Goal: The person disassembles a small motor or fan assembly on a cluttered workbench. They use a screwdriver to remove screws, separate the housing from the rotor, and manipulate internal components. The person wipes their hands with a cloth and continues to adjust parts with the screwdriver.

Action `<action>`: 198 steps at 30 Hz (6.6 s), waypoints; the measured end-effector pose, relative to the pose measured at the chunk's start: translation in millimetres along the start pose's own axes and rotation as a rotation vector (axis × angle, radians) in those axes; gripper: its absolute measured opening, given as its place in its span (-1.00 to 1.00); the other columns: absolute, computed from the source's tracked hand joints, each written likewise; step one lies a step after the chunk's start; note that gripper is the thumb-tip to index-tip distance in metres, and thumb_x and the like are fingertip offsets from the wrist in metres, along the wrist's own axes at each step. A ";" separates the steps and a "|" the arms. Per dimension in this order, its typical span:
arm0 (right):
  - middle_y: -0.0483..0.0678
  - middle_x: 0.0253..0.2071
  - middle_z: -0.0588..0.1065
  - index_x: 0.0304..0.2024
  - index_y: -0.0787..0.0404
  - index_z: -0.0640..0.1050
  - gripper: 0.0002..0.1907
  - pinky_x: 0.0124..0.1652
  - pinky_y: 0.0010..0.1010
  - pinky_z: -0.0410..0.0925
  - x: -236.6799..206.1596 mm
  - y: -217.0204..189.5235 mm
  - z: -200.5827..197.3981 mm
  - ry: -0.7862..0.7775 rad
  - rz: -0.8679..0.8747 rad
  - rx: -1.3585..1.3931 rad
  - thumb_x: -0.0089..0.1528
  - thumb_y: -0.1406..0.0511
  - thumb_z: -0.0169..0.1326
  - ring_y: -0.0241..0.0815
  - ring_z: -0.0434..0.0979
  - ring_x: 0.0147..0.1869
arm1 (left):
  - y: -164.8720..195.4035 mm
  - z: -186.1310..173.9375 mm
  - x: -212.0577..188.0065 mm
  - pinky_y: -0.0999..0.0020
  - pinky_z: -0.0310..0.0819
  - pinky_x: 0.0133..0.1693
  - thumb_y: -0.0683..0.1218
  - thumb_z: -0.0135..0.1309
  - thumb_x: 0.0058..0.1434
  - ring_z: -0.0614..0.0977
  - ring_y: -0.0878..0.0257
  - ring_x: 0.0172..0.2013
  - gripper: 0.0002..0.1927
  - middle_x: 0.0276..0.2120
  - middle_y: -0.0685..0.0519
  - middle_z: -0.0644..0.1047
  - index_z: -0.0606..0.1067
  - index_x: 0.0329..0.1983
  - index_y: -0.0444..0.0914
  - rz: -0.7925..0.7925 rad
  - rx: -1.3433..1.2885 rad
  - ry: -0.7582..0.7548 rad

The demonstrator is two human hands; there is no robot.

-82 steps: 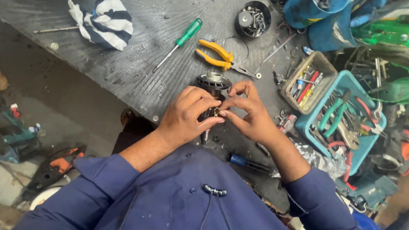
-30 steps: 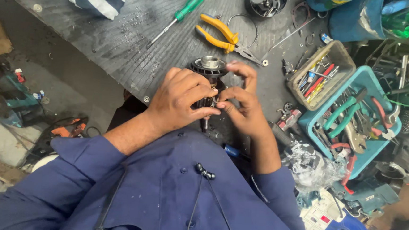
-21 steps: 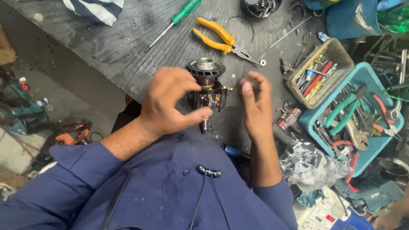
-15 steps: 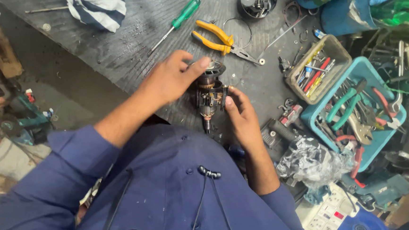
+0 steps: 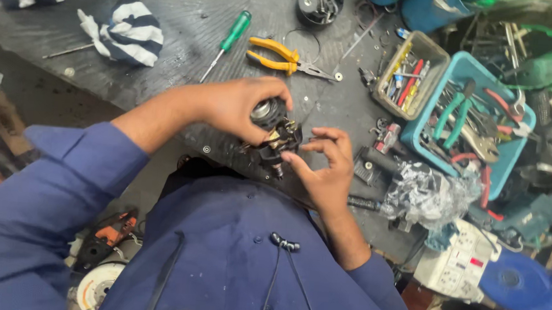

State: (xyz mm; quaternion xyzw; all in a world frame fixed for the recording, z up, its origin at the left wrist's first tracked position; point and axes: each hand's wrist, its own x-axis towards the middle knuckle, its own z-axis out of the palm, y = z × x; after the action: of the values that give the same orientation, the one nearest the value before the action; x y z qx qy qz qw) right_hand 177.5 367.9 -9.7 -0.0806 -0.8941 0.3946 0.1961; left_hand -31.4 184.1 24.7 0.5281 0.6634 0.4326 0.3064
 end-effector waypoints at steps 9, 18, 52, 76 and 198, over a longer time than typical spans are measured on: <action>0.02 0.35 0.33 0.50 0.21 0.07 0.21 0.39 -0.22 0.23 8.2 -9.1 19.7 -0.387 0.316 0.546 -0.05 0.25 0.50 -0.05 0.35 0.43 | -1.3 -15.3 -25.9 0.09 0.41 0.10 -0.12 0.32 -0.13 0.46 -0.07 0.10 -0.43 0.01 -0.10 0.44 0.41 -0.02 -0.28 0.519 0.377 -0.169; 0.08 0.22 0.41 0.38 0.15 0.25 0.05 0.23 -0.24 0.42 2.0 -74.5 57.0 -0.165 0.103 -0.046 -0.04 0.12 0.54 0.04 0.51 0.31 | -29.7 -12.0 -74.7 -0.05 0.22 0.36 -0.08 0.28 0.03 0.34 -0.15 0.34 -0.50 0.27 -0.17 0.36 0.44 0.05 -0.25 0.508 0.424 0.061; -0.05 0.02 0.36 -0.12 0.14 0.58 -0.79 0.17 -0.19 0.32 103.8 -20.2 21.1 -0.787 -0.637 0.260 0.22 0.43 0.28 -0.03 0.42 0.17 | 15.2 106.2 -91.5 -0.35 0.07 0.36 0.04 0.39 -0.08 0.36 -0.03 0.36 -0.47 0.31 0.02 0.39 0.57 -0.02 -0.17 -0.070 0.410 0.746; -0.02 0.01 0.32 -0.14 0.06 0.60 -0.81 0.21 0.03 0.13 89.7 -15.4 12.3 -0.399 -0.902 -0.332 0.18 0.34 0.18 -0.02 0.31 0.25 | 21.1 108.2 -69.6 -0.51 -0.17 0.38 0.03 0.38 -0.06 0.52 0.05 0.22 -0.55 0.20 0.06 0.51 0.61 -0.10 -0.21 -0.118 0.580 0.869; 0.19 0.21 0.33 0.29 0.14 0.29 0.05 0.24 -0.12 0.38 -3.2 -101.7 26.3 -0.043 -0.015 -0.237 -0.19 0.28 0.54 0.25 0.41 0.29 | 21.7 -122.4 -144.2 0.40 0.65 -0.20 -0.13 0.39 -0.12 0.70 0.29 -0.18 -0.27 -0.06 -0.04 0.62 0.41 0.18 -0.19 -0.383 -0.325 0.058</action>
State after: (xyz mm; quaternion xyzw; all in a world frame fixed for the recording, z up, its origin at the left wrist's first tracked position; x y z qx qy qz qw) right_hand 170.5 280.4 48.3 -0.0877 -0.9391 0.2862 0.1688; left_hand -91.0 15.7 90.5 0.3240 0.6815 0.4827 0.4446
